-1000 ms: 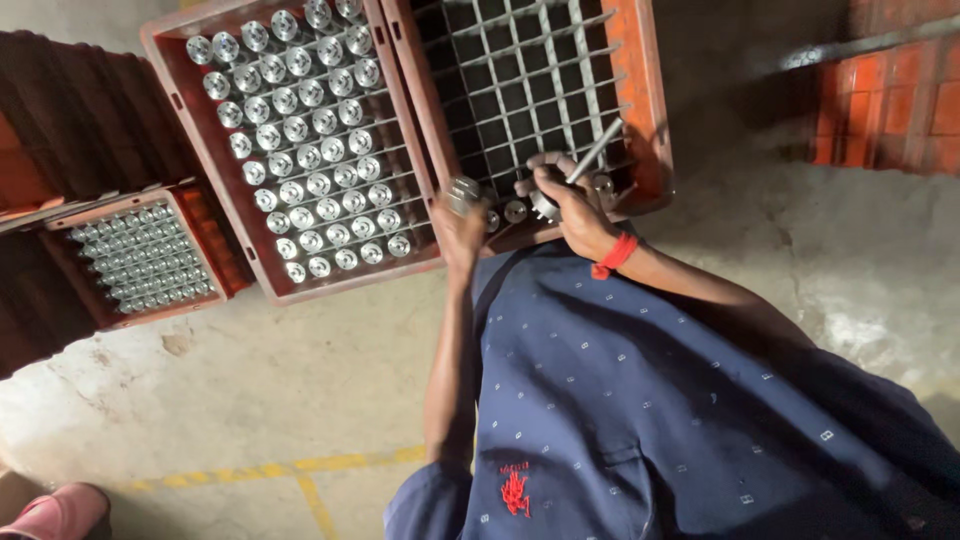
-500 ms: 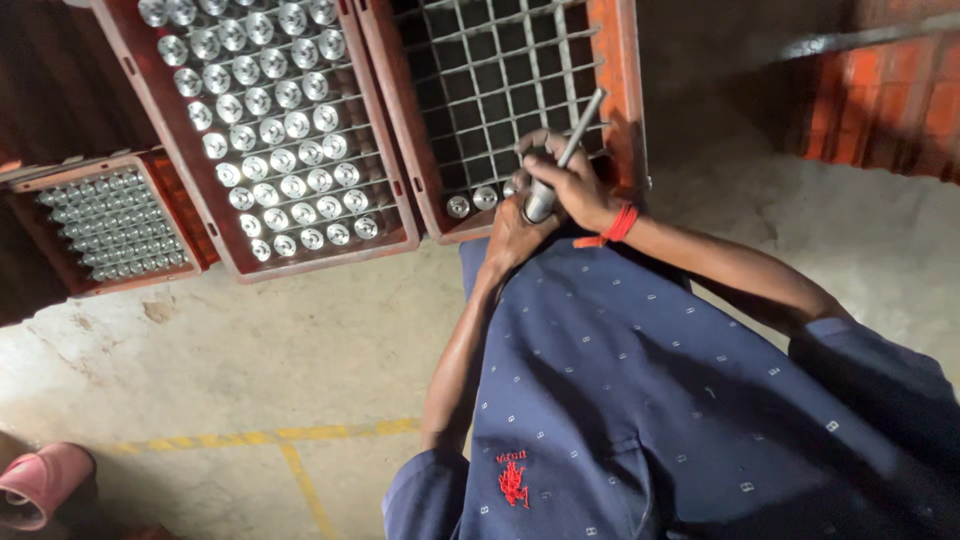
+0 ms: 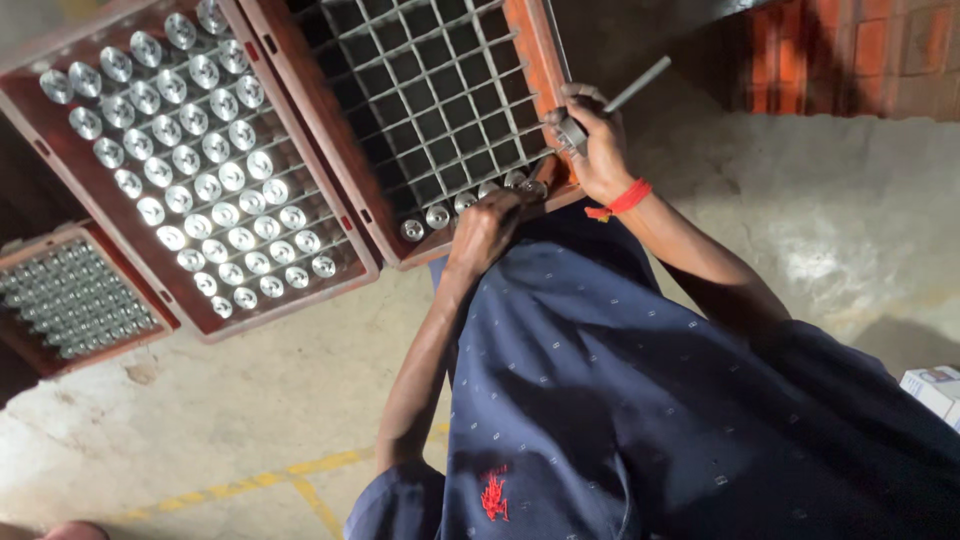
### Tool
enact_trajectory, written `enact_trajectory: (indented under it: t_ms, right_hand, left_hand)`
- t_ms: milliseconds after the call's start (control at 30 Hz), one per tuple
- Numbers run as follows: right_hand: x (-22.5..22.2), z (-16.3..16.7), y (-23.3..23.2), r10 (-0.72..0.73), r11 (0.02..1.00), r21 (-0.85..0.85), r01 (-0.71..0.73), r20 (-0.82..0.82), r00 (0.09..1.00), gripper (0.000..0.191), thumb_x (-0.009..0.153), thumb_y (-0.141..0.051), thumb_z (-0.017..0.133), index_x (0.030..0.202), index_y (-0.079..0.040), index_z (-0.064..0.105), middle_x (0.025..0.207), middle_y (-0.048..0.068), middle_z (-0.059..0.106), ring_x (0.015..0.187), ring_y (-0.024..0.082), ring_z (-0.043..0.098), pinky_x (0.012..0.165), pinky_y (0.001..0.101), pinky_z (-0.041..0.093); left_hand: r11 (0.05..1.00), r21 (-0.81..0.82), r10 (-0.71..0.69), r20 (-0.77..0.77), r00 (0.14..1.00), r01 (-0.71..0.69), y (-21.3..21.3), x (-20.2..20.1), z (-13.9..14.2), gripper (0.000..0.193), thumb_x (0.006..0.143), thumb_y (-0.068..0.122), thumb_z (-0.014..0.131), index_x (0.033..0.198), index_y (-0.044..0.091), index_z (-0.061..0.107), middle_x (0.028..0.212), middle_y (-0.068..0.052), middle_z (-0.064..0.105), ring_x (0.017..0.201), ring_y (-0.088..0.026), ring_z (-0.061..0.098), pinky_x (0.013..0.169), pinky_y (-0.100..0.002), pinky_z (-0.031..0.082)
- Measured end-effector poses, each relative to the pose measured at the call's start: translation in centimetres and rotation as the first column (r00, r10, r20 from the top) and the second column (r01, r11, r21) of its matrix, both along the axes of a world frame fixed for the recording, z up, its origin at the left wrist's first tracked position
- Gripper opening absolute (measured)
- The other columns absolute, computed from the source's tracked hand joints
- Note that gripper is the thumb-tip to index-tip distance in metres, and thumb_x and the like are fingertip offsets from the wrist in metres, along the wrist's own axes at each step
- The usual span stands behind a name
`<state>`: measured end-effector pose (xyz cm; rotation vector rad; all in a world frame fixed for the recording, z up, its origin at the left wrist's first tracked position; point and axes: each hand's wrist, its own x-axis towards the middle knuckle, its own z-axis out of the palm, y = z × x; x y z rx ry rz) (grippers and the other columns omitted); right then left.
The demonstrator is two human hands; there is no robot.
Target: The person transfers small metal balls from one crate to another using a metal tool. They repeatedly pick up balls and place them into an empty crate, then move the filled crate aside and bring another empty crate into position.
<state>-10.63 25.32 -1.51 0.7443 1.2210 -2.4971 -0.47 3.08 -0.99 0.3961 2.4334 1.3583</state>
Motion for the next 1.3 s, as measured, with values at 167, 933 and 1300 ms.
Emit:
enact_trajectory:
  t_ms: [167,933,1300]
  right_hand:
    - [1.7,1.6,0.0,-0.036,0.999,-0.024,0.038,0.079,0.996,0.015,0.104,-0.019,0.062,0.113,-0.007,0.064,0.089,0.008,0.067,0.079,0.019,0.066,0.07,0.0319,0.057]
    - [9.9,1.3,-9.1,0.177,0.983,0.011,-0.181,0.164,0.97,0.016,0.102,-0.021,0.059,0.111,-0.008,0.063,0.105,0.005,0.07,0.093,0.019,0.072,0.085,0.0399,0.065]
    - [5.2,3.2,-14.9,0.3,0.951,0.094,-0.295,-0.042,0.953,0.013,0.102,-0.006,0.062,0.115,-0.004,0.064,0.092,0.006,0.069,0.084,0.016,0.071,0.077,0.0281,0.058]
  left_hand:
    - [0.954,-0.063,0.278,-0.176,0.944,-0.292,-5.8,0.1,0.4,0.019,0.089,0.015,0.077,0.105,0.007,0.071,0.102,-0.018,0.072,0.096,-0.038,0.068,0.083,-0.046,0.056]
    - [0.721,0.095,0.634,-0.489,0.599,-0.686,-26.5,-9.5,4.2,0.049,0.085,0.041,0.095,0.114,0.009,0.074,0.13,-0.011,0.063,0.128,-0.029,0.061,0.113,-0.052,0.049]
    - [0.672,0.115,0.637,0.413,0.651,-0.731,-8.9,0.8,2.6,0.046,0.076,0.013,0.067,0.121,0.005,0.061,0.085,-0.009,0.073,0.06,-0.025,0.068,0.048,-0.041,0.055]
